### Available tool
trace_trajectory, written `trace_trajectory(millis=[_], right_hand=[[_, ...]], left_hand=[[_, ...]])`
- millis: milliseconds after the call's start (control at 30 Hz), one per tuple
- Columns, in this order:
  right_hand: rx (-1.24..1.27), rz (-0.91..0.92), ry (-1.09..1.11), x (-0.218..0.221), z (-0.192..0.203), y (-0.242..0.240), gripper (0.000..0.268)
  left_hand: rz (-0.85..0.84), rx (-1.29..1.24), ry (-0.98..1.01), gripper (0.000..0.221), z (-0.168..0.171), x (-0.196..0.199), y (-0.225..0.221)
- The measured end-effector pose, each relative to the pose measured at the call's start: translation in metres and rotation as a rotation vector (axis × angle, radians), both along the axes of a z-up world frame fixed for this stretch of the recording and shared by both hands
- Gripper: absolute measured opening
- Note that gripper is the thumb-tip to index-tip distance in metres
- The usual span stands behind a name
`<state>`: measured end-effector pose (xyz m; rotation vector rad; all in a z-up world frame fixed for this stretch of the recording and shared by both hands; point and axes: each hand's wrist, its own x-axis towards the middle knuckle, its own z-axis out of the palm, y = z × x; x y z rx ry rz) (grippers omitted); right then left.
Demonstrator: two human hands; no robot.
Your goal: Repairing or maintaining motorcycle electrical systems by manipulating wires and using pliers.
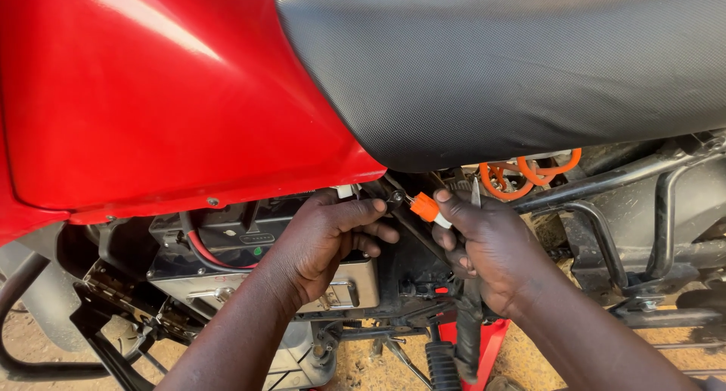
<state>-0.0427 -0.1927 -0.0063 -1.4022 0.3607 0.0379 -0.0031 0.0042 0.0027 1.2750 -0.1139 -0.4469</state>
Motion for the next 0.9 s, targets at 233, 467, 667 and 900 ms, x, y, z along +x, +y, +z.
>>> trace_trajectory(millis=[233,467,667,900], right_hand=[[-0.196,0.057,-0.146,0.006,-0.013,-0.004,0.035],[-0.22,0.092,-0.122,0.01,-0.02,-0.012,0.04],[-0.205,0.123,-0.116,0.001,-0.004,0.0,0.042],[-0.259,0.145,-0.108,0.001,-0.006,0.003,0.044]], left_hand=[[0.033,-0.098,-0.019,0.032,-0.009,0.001,-0.002],[0.046,-0.103,-0.008,0.033,-0.006,0.0,-0.003],[0.05,-0.113,-0.006,0.033,-0.008,-0.001,-0.003],[0.122,-0.183,0.0,0.03,0.004,-0.007,-0.003]])
